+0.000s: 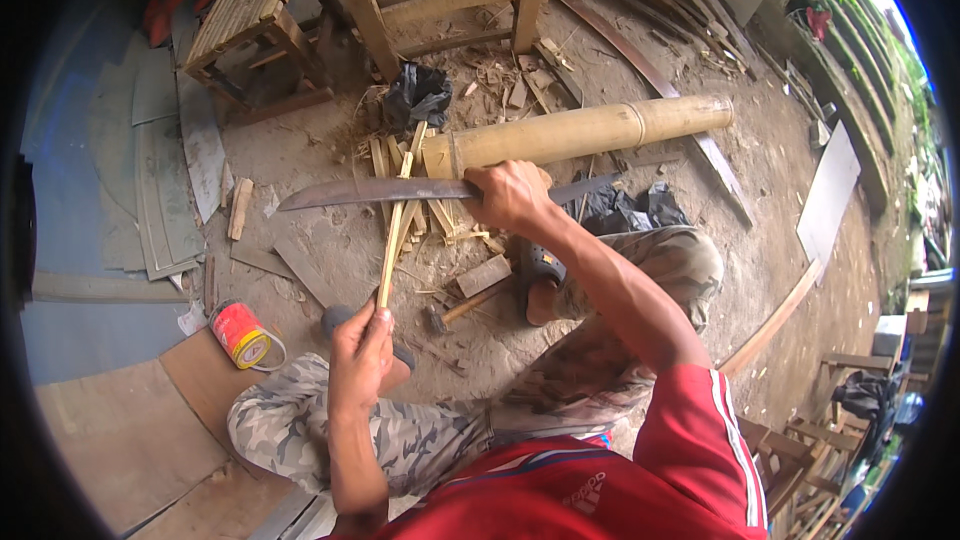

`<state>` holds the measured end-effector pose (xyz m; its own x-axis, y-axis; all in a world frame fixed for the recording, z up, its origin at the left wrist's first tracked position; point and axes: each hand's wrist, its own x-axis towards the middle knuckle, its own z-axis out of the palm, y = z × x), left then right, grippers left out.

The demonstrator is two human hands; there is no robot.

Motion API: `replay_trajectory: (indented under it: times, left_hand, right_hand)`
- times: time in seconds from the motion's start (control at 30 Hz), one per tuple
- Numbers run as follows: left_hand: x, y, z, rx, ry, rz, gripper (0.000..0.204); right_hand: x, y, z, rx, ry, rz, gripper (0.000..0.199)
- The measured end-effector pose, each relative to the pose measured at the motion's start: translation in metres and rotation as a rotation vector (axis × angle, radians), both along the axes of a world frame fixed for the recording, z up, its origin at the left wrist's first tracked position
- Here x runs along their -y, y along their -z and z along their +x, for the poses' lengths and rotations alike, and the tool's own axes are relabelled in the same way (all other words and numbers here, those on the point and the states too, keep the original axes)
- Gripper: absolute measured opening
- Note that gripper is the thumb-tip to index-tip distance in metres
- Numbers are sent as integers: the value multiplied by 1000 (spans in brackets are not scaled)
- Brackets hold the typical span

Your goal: The person sits on the floor and uses a machete to split and shape thin bamboo strips. They repeatedly strike and shave the bamboo, then place the finished strips onto a nearby bamboo stool.

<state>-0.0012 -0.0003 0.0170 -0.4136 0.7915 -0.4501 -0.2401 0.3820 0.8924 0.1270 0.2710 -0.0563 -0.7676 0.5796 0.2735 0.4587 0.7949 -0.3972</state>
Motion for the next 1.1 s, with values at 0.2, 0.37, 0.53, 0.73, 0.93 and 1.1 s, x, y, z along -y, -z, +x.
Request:
replay_trajectory:
  times: [0.2,0.37,0.53,0.73,0.93,1.1]
  left_hand:
    - [-5,-4,-3,48,-49,-14,17]
    - [-5,-4,-3,74,-59,-23,16]
    - [3,-3,-4,109,-62,-11,20]
    - [-5,0,-5,45,-133,28,23]
    - [-9,-4,-7,93,-91,59,34]
    - [-5,3,-8,114,-41,153,32]
  right_hand:
    - [2,2,-2,87,62,-46,12]
    - [2,-1,3,-90,49,18,13]
    - [-23,4,8,166,158,-65,22]
    - [-15,-7,17,-1,270,-174,19]
    - [38,-21,14,-67,-16,-198,16]
    - [76,-27,9,9,-176,-139,22]
